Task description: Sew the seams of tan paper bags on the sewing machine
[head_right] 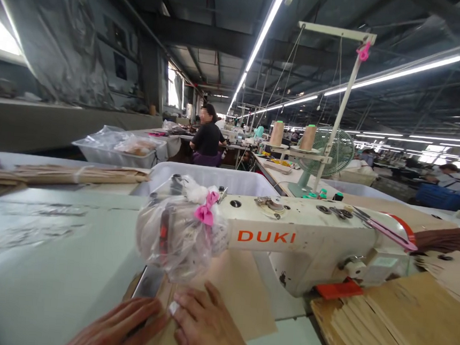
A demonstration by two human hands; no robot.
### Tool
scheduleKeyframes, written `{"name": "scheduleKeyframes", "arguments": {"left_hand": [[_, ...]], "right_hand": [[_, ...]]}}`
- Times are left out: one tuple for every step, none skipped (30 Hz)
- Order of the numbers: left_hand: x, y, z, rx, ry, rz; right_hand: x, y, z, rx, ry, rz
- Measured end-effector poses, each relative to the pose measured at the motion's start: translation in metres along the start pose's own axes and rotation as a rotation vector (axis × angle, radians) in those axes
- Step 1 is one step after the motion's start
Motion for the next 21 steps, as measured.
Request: {"name": "scheduleKeyframes", "arguments": {"left_hand": [[0.002,0.002,-0.002,-0.035,0.018,-0.001],[0.004,0.004,-0.004,-0.069,0.038,0.002],[0.006,0.006,-0.006,-0.090,0.059,0.017],[0.009,0.007,-0.008,-0.093,0.082,0.046],[0.012,0.007,-0.010,-0.079,0.108,0.083],[0.015,0.007,-0.012,-0.061,0.136,0.119],[0.016,0.006,-0.012,-0.048,0.162,0.148],[0.017,0.005,-0.011,-0.041,0.187,0.167],[0.017,0.003,-0.009,-0.039,0.206,0.172],[0.017,0.002,-0.007,-0.041,0.219,0.173],[0.017,0.000,-0.006,-0.046,0.225,0.173],[0.019,-0.001,-0.005,-0.055,0.224,0.174],[0.020,-0.002,-0.005,-0.066,0.220,0.177],[0.022,-0.002,-0.005,-0.077,0.213,0.181],[0.024,-0.002,-0.007,-0.084,0.208,0.184],[0.026,-0.001,-0.009,-0.087,0.206,0.187],[0.028,0.000,-0.011,-0.083,0.207,0.186],[0.030,0.001,-0.014,-0.078,0.209,0.183],[0.032,0.002,-0.017,-0.073,0.207,0.179],[0.035,0.003,-0.020,-0.071,0.201,0.172],[0.036,0.005,-0.023,-0.073,0.193,0.152]], "right_hand": [[0.000,-0.001,0.002,-0.013,-0.009,-0.004],[-0.001,-0.003,0.005,-0.036,-0.023,-0.011],[-0.001,-0.004,0.007,-0.064,-0.043,-0.019],[-0.002,-0.005,0.009,-0.092,-0.066,-0.026],[-0.003,-0.006,0.010,-0.121,-0.087,-0.032],[-0.004,-0.006,0.010,-0.147,-0.102,-0.037],[-0.005,-0.006,0.010,-0.165,-0.113,-0.039],[-0.006,-0.006,0.009,-0.179,-0.118,-0.040],[-0.007,-0.006,0.008,-0.192,-0.120,-0.041],[-0.008,-0.006,0.007,-0.202,-0.119,-0.040],[-0.009,-0.006,0.007,-0.208,-0.117,-0.038],[-0.010,-0.006,0.006,-0.210,-0.113,-0.035],[-0.010,-0.007,0.006,-0.207,-0.105,-0.032],[-0.010,-0.008,0.006,-0.203,-0.094,-0.030],[-0.010,-0.009,0.006,-0.194,-0.083,-0.029],[-0.011,-0.010,0.005,-0.183,-0.073,-0.034],[-0.012,-0.011,0.005,-0.169,-0.065,-0.043],[-0.014,-0.012,0.005,-0.153,-0.060,-0.052],[-0.015,-0.012,0.005,-0.140,-0.058,-0.062],[-0.017,-0.013,0.005,-0.135,-0.060,-0.072],[-0.019,-0.013,0.006,-0.132,-0.066,-0.076]]}}
Point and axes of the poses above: each hand's wrist, its own y-axis away from the middle knuckle, its own z-axis out of the back of the hand, x = y × z, the point moved 9 cm from there along -y, towards the middle knuckle, and after that the axes turned 1 degree about x, right-handed, at the moved point
